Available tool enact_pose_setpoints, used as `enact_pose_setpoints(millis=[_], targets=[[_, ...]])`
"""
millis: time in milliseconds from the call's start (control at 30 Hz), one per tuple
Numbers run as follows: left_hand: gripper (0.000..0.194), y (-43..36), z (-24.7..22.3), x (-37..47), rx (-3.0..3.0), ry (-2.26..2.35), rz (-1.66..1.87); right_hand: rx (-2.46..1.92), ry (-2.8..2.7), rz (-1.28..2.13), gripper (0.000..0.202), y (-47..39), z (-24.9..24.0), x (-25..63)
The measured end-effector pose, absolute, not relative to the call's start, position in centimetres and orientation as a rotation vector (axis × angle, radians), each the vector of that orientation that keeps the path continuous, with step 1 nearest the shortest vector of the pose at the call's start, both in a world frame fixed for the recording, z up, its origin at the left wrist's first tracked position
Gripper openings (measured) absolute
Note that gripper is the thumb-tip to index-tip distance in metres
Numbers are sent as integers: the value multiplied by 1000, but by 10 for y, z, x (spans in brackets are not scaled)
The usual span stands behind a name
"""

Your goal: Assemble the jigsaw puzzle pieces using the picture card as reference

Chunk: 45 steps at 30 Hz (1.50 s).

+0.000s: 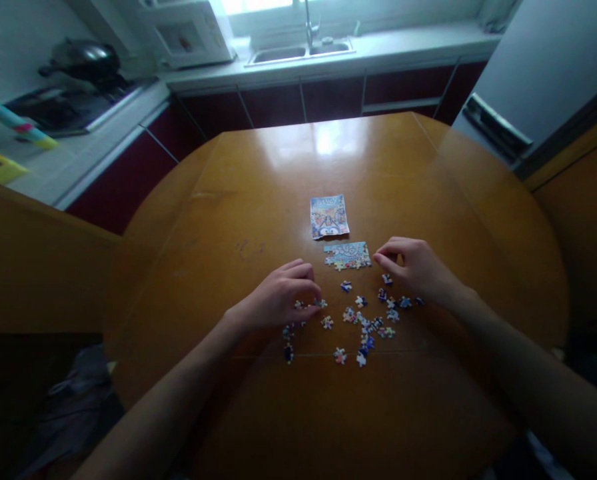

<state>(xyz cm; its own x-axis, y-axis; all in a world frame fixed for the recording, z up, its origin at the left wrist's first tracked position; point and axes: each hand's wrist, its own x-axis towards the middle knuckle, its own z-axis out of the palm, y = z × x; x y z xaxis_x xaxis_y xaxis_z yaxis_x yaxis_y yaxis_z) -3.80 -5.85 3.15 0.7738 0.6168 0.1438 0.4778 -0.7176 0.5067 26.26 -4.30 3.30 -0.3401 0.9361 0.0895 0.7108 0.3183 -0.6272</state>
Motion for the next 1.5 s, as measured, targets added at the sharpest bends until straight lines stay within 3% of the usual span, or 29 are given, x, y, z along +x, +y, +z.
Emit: enact_pose_setpoints(millis=[267, 733, 1167, 1500], targets=[[10, -7, 16, -18, 2625, 926, 485, -1309, -2161, 683, 19, -48, 15, 241], [9, -2, -1, -13, 2685, 994, 605, -1206, -2515, 239, 24, -50, 3, 224], [11, -4, -4, -21, 2687, 854, 756, -1222, -2532, 258, 26, -50, 4, 225], [15, -4, -7, -23, 2724, 818, 678, -1213, -2521, 245, 26, -50, 3, 224]])
